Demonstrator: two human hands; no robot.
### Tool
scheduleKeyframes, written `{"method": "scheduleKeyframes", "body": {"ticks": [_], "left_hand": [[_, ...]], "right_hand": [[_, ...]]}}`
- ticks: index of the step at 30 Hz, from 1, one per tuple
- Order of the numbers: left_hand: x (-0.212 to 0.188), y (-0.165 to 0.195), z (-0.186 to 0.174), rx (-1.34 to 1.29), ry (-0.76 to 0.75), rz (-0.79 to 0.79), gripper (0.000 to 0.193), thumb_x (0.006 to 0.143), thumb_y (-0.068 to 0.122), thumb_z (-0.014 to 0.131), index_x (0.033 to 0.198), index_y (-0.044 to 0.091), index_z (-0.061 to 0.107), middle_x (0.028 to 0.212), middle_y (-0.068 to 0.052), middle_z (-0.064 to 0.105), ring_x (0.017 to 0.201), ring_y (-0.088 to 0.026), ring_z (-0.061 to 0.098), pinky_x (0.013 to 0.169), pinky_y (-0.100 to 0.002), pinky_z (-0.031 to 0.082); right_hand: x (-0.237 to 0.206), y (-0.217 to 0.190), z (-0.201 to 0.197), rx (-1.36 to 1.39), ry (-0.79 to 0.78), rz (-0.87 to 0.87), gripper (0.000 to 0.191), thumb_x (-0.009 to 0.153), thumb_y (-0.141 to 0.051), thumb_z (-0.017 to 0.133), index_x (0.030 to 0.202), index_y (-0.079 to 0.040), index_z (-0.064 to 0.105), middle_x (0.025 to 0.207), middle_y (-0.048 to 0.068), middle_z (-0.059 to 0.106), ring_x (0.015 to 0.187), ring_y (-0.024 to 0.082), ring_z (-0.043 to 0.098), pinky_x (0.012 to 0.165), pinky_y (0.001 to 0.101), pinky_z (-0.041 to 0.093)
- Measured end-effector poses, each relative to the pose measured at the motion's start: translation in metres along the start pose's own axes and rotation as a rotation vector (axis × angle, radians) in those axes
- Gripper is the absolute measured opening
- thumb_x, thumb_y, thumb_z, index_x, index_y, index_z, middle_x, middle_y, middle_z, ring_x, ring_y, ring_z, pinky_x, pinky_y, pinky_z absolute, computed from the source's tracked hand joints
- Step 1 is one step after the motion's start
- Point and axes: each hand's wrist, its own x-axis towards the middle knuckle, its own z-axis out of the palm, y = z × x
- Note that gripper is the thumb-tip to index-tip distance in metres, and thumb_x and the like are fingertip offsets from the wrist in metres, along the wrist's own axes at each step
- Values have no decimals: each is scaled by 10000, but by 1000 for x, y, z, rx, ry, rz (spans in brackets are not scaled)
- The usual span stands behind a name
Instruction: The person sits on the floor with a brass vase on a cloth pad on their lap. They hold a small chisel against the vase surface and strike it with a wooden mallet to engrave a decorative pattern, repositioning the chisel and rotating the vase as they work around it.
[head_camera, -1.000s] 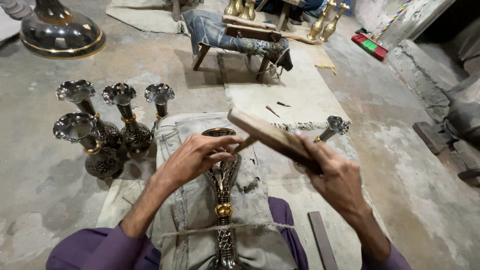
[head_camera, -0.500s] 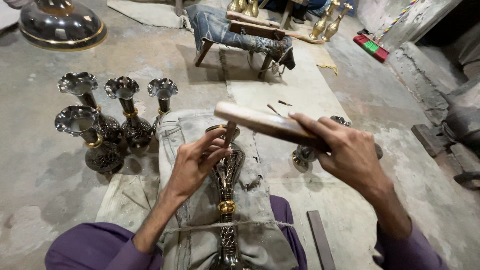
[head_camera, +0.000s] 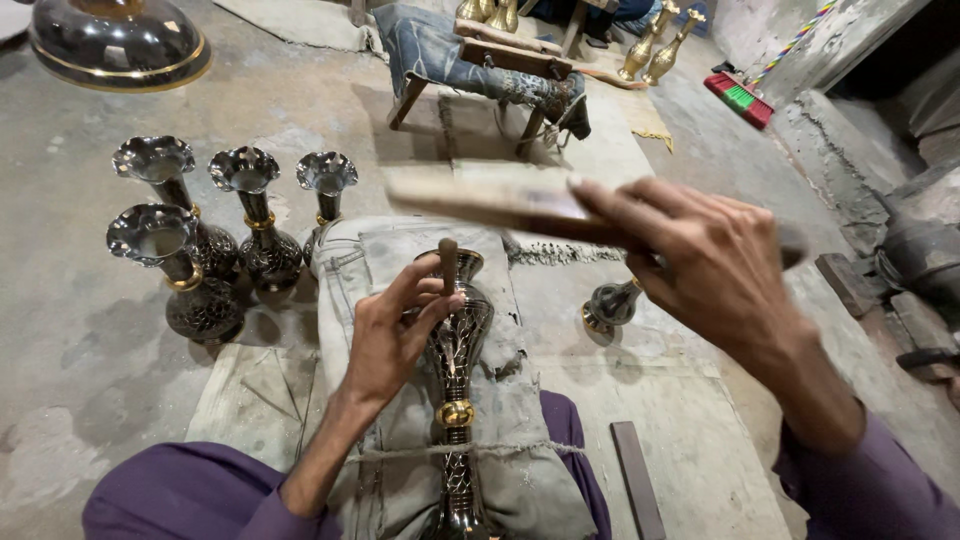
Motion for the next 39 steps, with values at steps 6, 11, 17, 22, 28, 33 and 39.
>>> {"method": "scheduleKeyframes", "body": {"ticks": [6, 11, 17, 22, 28, 33, 39], "left_hand": [[-11, -9, 10, -83, 78, -189, 374, 943, 187, 709, 1306, 175, 620, 973, -80, 820, 836, -177, 828, 643, -326, 714], [-16, -15, 18, -37, 175, -149, 381, 945, 176, 728, 1306, 157, 610, 981, -87, 816, 859, -178, 819, 667, -324, 707], [-23, -14, 18, -181, 223, -55, 453, 939, 146, 744, 1362, 125, 584, 1017, -108, 804, 911, -202, 806, 771, -335, 694], [-22, -14, 20, -105, 235, -104, 423, 934, 136, 749, 1322, 102, 583, 992, -103, 806, 883, -190, 817, 735, -312, 708], [-21, -12, 24, -126, 326, -125, 395, 940, 121, 731, 1283, 69, 541, 1014, -111, 788, 926, -208, 805, 752, -317, 710], [-25, -10, 28, -99, 370, -93, 416, 939, 111, 742, 1282, 68, 509, 1023, -120, 778, 914, -216, 802, 749, -322, 701], [-27, -16, 29, -89, 365, -75, 401, 967, 169, 730, 1292, 99, 506, 1034, -124, 781, 911, -224, 812, 748, -342, 728]], "right_hand": [[14, -9, -2, -28, 54, -127, 512, 918, -151, 690, 1385, -328, 578, 1032, -33, 747, 698, 141, 683, 561, 299, 568], [23, -27, -7, 106, 60, -118, 676, 886, -93, 658, 1520, -261, 493, 1010, 36, 725, 649, 168, 657, 537, 310, 571], [28, -34, -14, 93, 56, -149, 622, 914, -92, 631, 1502, -246, 501, 959, 56, 731, 645, 160, 634, 423, 319, 483], [26, -30, -20, -158, -211, -18, 502, 1032, -174, 586, 1465, -412, 499, 965, -30, 725, 664, 152, 642, 528, 337, 534], [28, -27, -29, -129, 159, -286, 744, 782, -203, 723, 1500, -280, 545, 1079, 41, 699, 929, 208, 645, 741, 373, 576], [36, -34, -26, -156, 295, -324, 601, 946, -145, 693, 1493, -339, 536, 1122, 0, 718, 906, 180, 664, 738, 354, 585], [43, -39, -27, -35, -37, -206, 515, 1009, -178, 598, 1496, -322, 517, 981, 0, 727, 681, 144, 656, 566, 333, 570]]}}
